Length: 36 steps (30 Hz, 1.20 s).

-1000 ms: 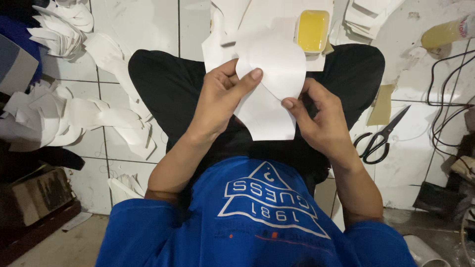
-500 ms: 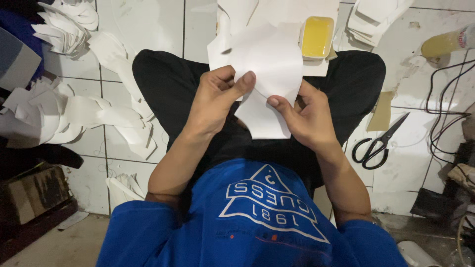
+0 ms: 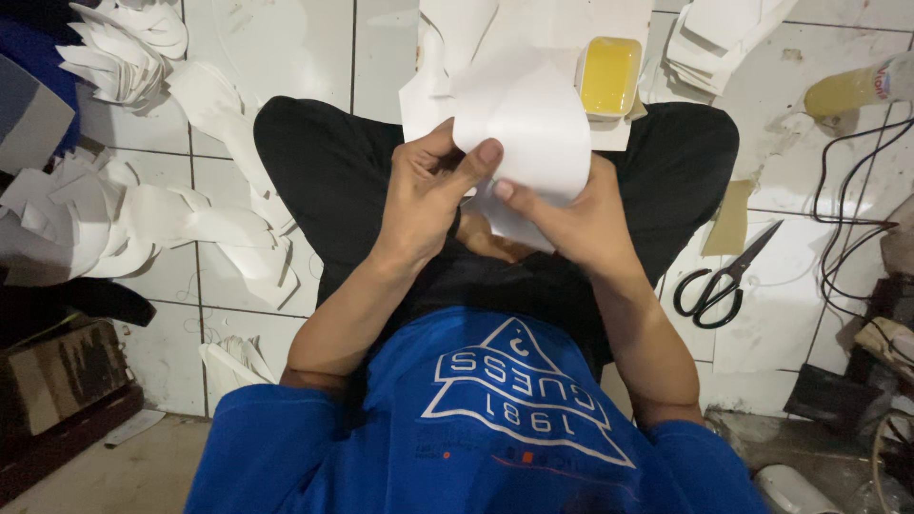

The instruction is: The person sits on the floor and applies glue from a yellow container to white paper cutouts using a small brush. They then press the glued edges together to form a shape and place the finished piece on a pile.

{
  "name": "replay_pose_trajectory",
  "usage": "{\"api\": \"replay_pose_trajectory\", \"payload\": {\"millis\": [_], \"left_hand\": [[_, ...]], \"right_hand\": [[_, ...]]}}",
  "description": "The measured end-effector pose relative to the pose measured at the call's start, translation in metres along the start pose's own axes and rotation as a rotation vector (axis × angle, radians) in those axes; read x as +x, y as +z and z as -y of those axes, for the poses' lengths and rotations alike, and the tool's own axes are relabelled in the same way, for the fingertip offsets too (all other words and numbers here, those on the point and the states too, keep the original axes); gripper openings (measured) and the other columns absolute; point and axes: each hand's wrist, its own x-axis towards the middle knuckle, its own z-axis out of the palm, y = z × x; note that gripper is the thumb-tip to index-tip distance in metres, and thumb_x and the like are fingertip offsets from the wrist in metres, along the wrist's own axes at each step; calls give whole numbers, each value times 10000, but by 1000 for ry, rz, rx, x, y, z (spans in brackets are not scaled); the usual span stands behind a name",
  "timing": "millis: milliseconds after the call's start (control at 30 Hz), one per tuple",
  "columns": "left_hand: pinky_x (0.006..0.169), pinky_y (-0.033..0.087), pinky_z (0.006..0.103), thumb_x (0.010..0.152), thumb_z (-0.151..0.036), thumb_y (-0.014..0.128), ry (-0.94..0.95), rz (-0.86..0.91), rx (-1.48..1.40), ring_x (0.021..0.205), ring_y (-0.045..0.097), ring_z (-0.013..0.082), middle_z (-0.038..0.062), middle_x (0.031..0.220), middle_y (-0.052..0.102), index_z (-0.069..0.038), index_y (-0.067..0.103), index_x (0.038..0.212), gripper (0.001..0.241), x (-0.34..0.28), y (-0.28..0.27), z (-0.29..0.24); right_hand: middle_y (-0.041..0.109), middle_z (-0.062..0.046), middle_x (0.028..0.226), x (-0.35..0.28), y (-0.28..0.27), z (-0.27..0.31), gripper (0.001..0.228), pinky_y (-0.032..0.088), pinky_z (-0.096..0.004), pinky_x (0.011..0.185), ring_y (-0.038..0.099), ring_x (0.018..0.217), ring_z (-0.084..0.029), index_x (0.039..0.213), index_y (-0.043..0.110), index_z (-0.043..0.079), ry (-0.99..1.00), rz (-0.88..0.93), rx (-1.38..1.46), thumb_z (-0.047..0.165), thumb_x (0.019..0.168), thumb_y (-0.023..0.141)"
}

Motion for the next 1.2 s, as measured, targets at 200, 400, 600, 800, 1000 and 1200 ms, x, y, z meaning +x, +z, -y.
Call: {"api": "replay_pose_trajectory", "payload": {"millis": [200, 400, 600, 800, 1000, 1200], "left_hand": [[702, 521, 210, 861, -194, 725, -63, 7, -106, 810, 584, 55, 9, 820, 617, -9, 674, 962, 216, 9, 3, -4], [791, 504, 295, 788, -143, 798, 85, 164, 235, 866, 517, 106, 104, 825, 621, 19, 696, 886, 215, 3, -2, -11], [797, 497, 352, 787, -160, 786, 102, 215, 316, 863, 527, 129, 119, 808, 631, 35, 668, 947, 278, 1, -2, -13], [765, 499, 306, 816, -94, 752, 168, 314, 351, 817, 564, 121, 107, 759, 611, -5, 696, 876, 121, 2, -17, -11], [693, 483, 309, 807, -79, 750, 240, 360, 380, 773, 539, 128, 122, 731, 577, 31, 669, 852, 144, 6, -13, -22], [671, 415, 271, 796, -96, 764, 221, 353, 443, 702, 501, 127, 85, 652, 530, 1, 660, 772, 145, 10, -23, -9]], "right_hand": [[644, -167, 761, -2, -3, -19, 283, 459, -373, 673, 550, 777, -208, 948, 674, -22, 15, 11, -51, 136, 753, 806], [567, -221, 931, 12, -21, -29, 463, 476, -436, 820, 521, 950, -300, 1106, 576, -99, -122, 4, 69, 101, 737, 770], [610, -102, 785, 14, -21, -48, 344, 542, -257, 713, 603, 806, -132, 954, 634, -53, -20, -114, 310, 108, 733, 843], [493, -96, 702, 26, -47, -77, 219, 568, -392, 381, 541, 578, -159, 843, 545, -38, 16, -85, 457, 116, 913, 685], [490, -63, 640, 20, -43, -64, 247, 456, -190, 467, 492, 610, -72, 737, 576, -7, -147, -114, 334, 106, 849, 766], [515, -74, 669, 21, -38, -45, 227, 593, -355, 403, 574, 556, -148, 847, 569, -43, 30, -66, 381, 154, 897, 670]]}}
